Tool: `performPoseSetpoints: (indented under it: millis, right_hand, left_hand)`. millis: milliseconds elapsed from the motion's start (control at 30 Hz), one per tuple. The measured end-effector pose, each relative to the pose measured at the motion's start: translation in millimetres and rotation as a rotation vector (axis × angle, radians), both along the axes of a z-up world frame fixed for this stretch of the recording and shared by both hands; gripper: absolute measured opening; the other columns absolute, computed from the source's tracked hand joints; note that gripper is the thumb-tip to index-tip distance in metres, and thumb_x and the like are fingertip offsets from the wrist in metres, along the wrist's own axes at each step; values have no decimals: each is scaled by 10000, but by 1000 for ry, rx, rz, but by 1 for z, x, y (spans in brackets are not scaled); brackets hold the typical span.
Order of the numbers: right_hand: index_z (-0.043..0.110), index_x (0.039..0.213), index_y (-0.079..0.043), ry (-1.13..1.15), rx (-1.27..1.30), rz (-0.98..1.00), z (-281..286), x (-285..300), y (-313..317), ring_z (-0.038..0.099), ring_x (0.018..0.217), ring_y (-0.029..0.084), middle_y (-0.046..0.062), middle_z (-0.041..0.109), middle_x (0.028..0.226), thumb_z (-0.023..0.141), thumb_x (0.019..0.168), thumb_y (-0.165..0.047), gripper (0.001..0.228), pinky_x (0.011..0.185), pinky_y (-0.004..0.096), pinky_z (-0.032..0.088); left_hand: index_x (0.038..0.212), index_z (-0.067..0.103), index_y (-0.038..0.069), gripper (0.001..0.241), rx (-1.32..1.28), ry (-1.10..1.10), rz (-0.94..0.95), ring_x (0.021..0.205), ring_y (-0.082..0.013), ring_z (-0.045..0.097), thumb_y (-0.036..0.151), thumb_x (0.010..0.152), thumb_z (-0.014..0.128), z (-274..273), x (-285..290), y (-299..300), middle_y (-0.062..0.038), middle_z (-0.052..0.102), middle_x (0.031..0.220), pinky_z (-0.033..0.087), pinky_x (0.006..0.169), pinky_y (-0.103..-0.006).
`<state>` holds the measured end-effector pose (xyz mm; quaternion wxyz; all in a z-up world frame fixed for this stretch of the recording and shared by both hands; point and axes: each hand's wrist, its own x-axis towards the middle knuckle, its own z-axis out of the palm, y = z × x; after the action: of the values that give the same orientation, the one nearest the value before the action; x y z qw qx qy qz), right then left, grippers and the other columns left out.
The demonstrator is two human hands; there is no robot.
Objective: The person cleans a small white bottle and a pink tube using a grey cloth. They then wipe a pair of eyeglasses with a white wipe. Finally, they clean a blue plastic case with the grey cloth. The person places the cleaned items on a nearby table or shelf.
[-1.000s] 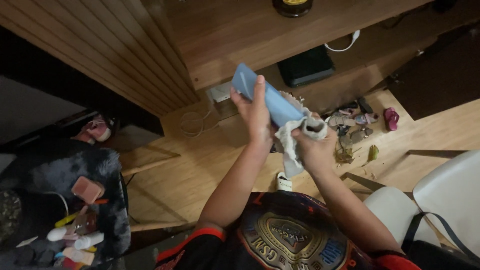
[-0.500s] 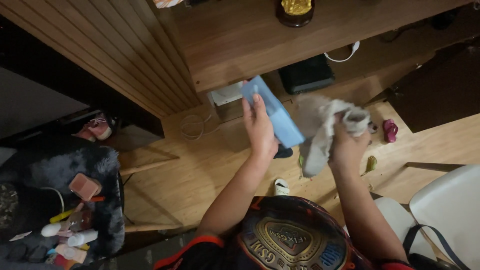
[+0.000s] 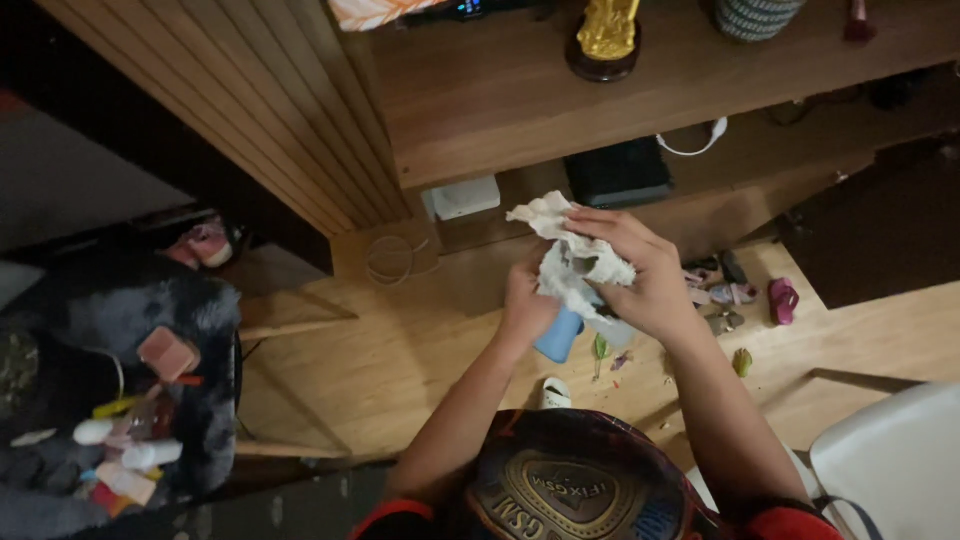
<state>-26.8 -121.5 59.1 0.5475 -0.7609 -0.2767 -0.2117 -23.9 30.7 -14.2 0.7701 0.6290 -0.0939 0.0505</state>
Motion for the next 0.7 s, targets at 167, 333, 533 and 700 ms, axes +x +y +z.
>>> performPoseSetpoints:
  millis: [167,333,533,700]
  right_hand:
    - [765,971,-21,-187,148,-165,-48,23,12,733,893,337,137,749,999,898,811,-79,215,814,398,557]
    - [674,800,13,-182,347,-195,-57,27,32,681,711,298,156,673,804,923,822,-2,251,691,371,520]
    - [672,762,-7,0,217,45,-49,20,62,702,720,311,159,706,782,849,843,-10,195,682,371,513]
    - [615,1174,160,666,349,-266,-58,32,93,635,1114,388,369,656,1166,650,1040,-467,641,924,520,472]
  left_hand:
    - [968,779,10,180,10,20,104,812,-174,651,140,966,655,-19,-3,-4,-137,747,853,556,762,-404]
    - [1033,751,-33,248,21,156,241,846,-196,650,137,1031,570,-65,-8,-3,-181,747,922,547,785,-429]
    - [839,731,20,277,138,214,294,653,-177,535,193,1008,595,-35,-33,19,-24,582,674,443,604,-370]
    - [912,756,-8,291,65,247,462,788,-201,584,246,992,639,-14,-51,34,-138,673,752,471,694,-414]
